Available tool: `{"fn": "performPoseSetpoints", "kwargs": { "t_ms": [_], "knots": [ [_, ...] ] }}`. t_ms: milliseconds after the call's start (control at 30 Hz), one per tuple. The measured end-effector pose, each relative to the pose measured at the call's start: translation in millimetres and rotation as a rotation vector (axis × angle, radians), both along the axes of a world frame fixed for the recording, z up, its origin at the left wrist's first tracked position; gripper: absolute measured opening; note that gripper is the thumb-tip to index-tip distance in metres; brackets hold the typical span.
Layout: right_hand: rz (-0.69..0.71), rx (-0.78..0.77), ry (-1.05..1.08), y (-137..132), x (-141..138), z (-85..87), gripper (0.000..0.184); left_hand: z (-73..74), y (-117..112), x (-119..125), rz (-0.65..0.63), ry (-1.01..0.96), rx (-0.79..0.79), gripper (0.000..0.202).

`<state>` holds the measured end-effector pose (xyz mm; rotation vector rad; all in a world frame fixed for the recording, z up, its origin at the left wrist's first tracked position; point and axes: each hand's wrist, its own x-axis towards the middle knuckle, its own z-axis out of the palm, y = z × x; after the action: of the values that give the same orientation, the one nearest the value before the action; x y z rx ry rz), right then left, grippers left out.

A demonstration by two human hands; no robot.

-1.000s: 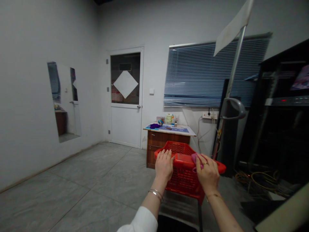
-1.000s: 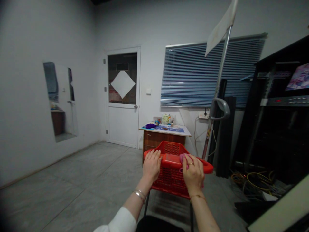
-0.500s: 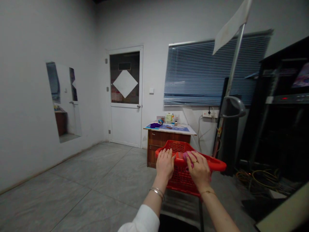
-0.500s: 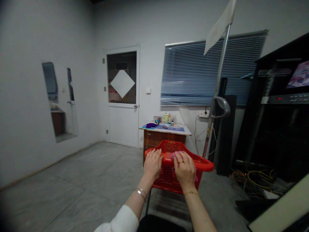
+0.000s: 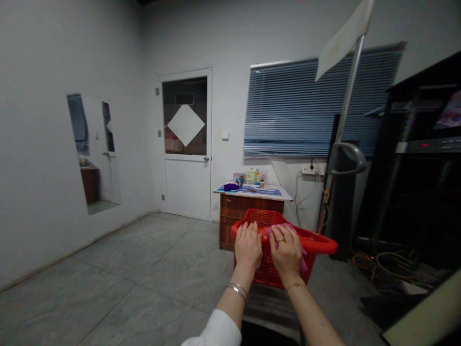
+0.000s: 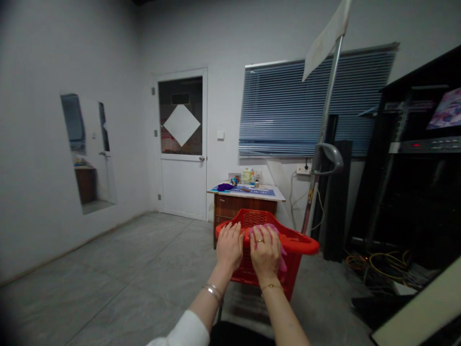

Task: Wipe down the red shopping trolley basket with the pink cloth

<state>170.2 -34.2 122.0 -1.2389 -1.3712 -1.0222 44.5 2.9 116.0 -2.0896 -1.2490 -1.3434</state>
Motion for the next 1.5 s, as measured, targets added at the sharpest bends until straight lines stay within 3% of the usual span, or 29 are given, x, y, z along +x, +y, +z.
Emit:
{"fn": "performPoseSetpoints", "kwargs": {
  "t_ms": [67, 167, 267, 367, 500, 633, 733, 833, 967, 1067, 1167, 1367, 1500],
  "knots": [
    [0.016, -0.017, -0.038, -1.1, 3.5, 1.7, 0.028, 1.6, 0.3, -3.3, 0.0, 0.01, 0.001, 0.036],
    [0.032, -0.042, -0.063, -5.7, 30.4, 1.0, 0.028, 3.3, 0.7, -6.4, -0.002, 0.031, -0.003, 0.036],
    [-0.026, -0.003, 0.022, -10.0, 63.2, -2.3, 0.028, 3.5, 0.8, -5.0, -0.007, 0.032, -0.005, 0.036],
    [-0.085, 0.049, 0.116, -10.8, 77.5, -4.2, 0.028, 3.1, 0.3, 0.4, 0.005, 0.015, -0.012, 0.036],
    [-0.098, 0.069, 0.132, -7.4, 50.2, -2.6, 0.028, 2.0, 0.6, 7.0, 0.026, 0.002, -0.007, 0.037],
    [0.014, -0.022, -0.007, -2.5, 6.9, 0.8, 0.03, 2.3, 4.0, 5.6, 0.019, 0.026, 0.02, 0.037],
    [0.049, -0.052, -0.048, -1.3, 3.4, 2.1, 0.031, 4.0, 7.4, 0.5, 0.011, 0.049, 0.032, 0.038],
    [0.03, -0.055, -0.041, -3.9, 32.4, 0.8, 0.029, 4.7, 10.0, -3.4, 0.001, 0.062, 0.025, 0.038],
    [-0.094, -0.028, 0.077, -8.2, 85.3, -1.0, 0.028, 3.6, 11.6, -2.3, -0.008, 0.052, -0.001, 0.037],
    [-0.136, -0.039, 0.11, -7.8, 99.2, 1.7, 0.028, 3.9, 11.3, 1.3, -0.012, 0.025, -0.014, 0.037],
    [-0.124, -0.043, 0.125, -3.9, 77.4, 6.3, 0.03, 5.4, 10.5, 3.9, -0.014, 0.016, -0.026, 0.037],
    [-0.046, -0.09, -0.009, 5.4, 0.2, 10.6, 0.025, 4.6, 11.4, 0.3, -0.013, 0.025, -0.008, 0.038],
    [-0.011, -0.094, -0.054, 2.1, 2.7, 9.4, 0.026, 3.2, 12.9, -7.5, 0.004, 0.058, -0.02, 0.038]
  ]
}}
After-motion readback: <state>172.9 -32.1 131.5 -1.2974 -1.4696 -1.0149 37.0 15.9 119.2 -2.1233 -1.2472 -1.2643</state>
